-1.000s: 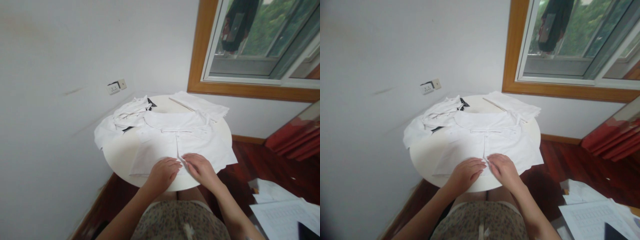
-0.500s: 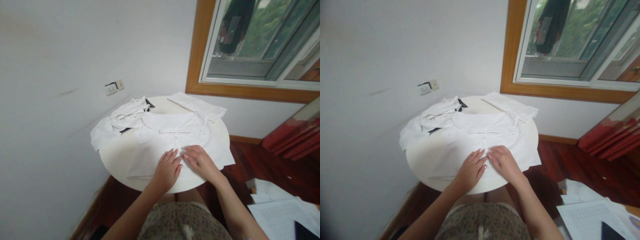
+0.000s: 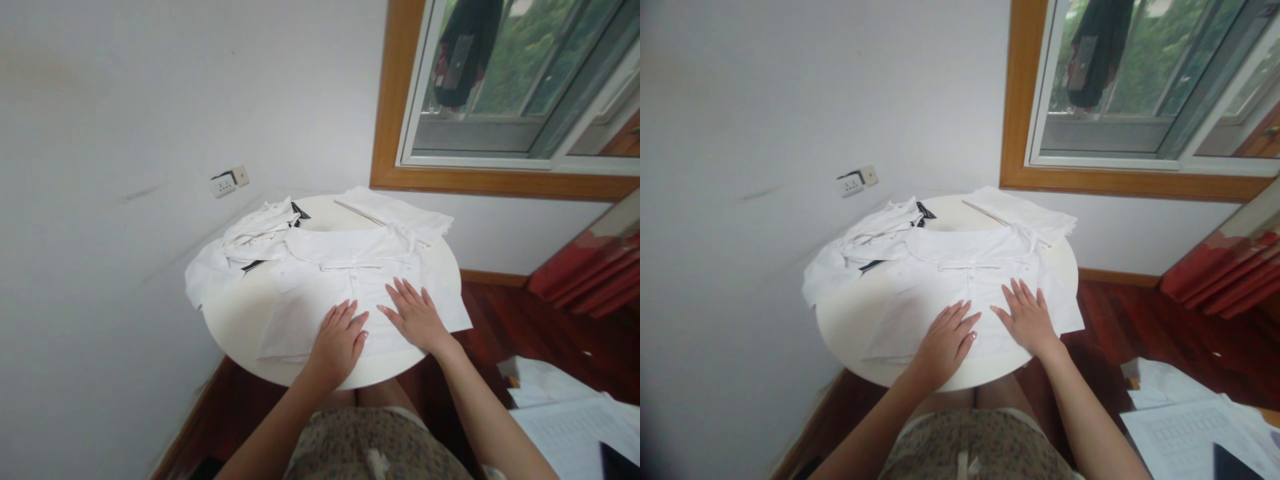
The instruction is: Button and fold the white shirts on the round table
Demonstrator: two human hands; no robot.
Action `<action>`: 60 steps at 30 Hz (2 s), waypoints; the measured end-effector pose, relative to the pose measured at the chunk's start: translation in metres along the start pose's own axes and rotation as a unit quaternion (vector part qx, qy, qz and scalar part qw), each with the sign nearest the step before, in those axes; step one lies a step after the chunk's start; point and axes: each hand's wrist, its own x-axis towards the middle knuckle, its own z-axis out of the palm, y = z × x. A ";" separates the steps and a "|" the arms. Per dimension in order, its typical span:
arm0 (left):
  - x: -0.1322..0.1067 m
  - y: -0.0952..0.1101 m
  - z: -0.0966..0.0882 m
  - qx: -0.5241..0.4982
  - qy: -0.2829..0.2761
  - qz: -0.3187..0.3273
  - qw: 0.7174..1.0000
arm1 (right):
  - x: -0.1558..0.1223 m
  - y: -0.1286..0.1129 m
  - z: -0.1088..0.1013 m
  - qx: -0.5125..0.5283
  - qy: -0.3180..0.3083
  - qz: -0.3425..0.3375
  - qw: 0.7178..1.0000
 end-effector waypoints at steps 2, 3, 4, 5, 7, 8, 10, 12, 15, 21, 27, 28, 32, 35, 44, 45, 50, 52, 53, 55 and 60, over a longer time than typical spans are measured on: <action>0.000 0.000 0.000 -0.002 0.002 -0.003 1.000 | -0.003 0.012 0.000 -0.005 0.005 0.019 1.000; 0.000 0.000 0.001 -0.003 0.004 -0.003 1.000 | -0.005 0.019 0.000 -0.009 0.007 0.028 1.000; 0.000 0.000 0.001 -0.005 0.005 -0.003 1.000 | -0.007 0.026 0.000 -0.015 0.009 0.037 0.999; 0.000 0.001 0.001 -0.006 0.005 -0.003 1.000 | -0.009 0.032 0.001 -0.022 0.010 0.046 0.999; 0.000 0.001 0.000 -0.009 0.004 -0.003 1.000 | -0.013 0.046 0.001 -0.039 0.010 0.065 0.997; 0.000 0.001 0.000 -0.010 0.001 -0.004 1.000 | -0.015 0.052 0.001 -0.045 0.009 0.075 0.996; 0.000 0.000 -0.001 -0.011 -0.004 -0.007 1.000 | -0.019 0.062 0.000 -0.053 0.007 0.096 0.994; -0.001 0.000 -0.001 -0.010 -0.005 -0.010 1.000 | -0.021 0.068 -0.003 -0.056 0.009 0.119 0.991; -0.002 0.001 0.000 -0.010 0.002 -0.008 1.000 | -0.017 0.061 -0.010 -0.067 0.049 0.137 0.987; 0.003 -0.005 -0.004 -0.013 0.012 0.012 1.000 | 0.004 -0.014 -0.012 0.036 0.097 -0.076 0.992; 0.005 -0.050 -0.018 0.063 0.033 -0.017 0.997 | 0.004 -0.070 0.008 0.067 0.019 -0.156 0.985; 0.001 -0.058 -0.019 0.077 0.031 -0.028 0.996 | 0.003 -0.072 0.010 0.064 0.012 -0.156 0.986; -0.020 -0.081 -0.020 0.110 0.021 -0.043 0.993 | 0.000 -0.070 0.011 0.057 -0.002 -0.155 0.986; -0.035 -0.090 -0.022 0.121 0.019 -0.063 0.991 | 0.000 -0.069 0.010 0.058 -0.001 -0.152 0.987; -0.055 -0.097 -0.025 0.147 0.011 -0.115 0.982 | 0.000 -0.071 0.007 0.058 -0.022 -0.137 0.989; -0.055 -0.096 -0.026 0.152 0.007 -0.118 0.981 | 0.000 -0.071 0.007 0.059 -0.024 -0.136 0.989; -0.052 -0.090 -0.031 0.158 0.001 -0.130 0.979 | 0.000 -0.071 0.008 0.070 -0.020 -0.135 0.988; -0.049 -0.085 -0.035 0.153 0.007 -0.132 0.979 | 0.000 -0.071 0.007 0.083 -0.011 -0.138 0.987; -0.047 -0.082 -0.037 0.146 0.010 -0.125 0.981 | 0.000 -0.071 0.007 0.094 -0.005 -0.139 0.986; -0.042 -0.073 -0.040 0.114 0.008 -0.086 0.990 | 0.000 -0.071 0.005 0.123 0.010 -0.139 0.983; -0.035 -0.053 -0.044 0.012 -0.053 0.038 0.998 | -0.002 -0.060 -0.003 0.210 0.040 -0.130 0.968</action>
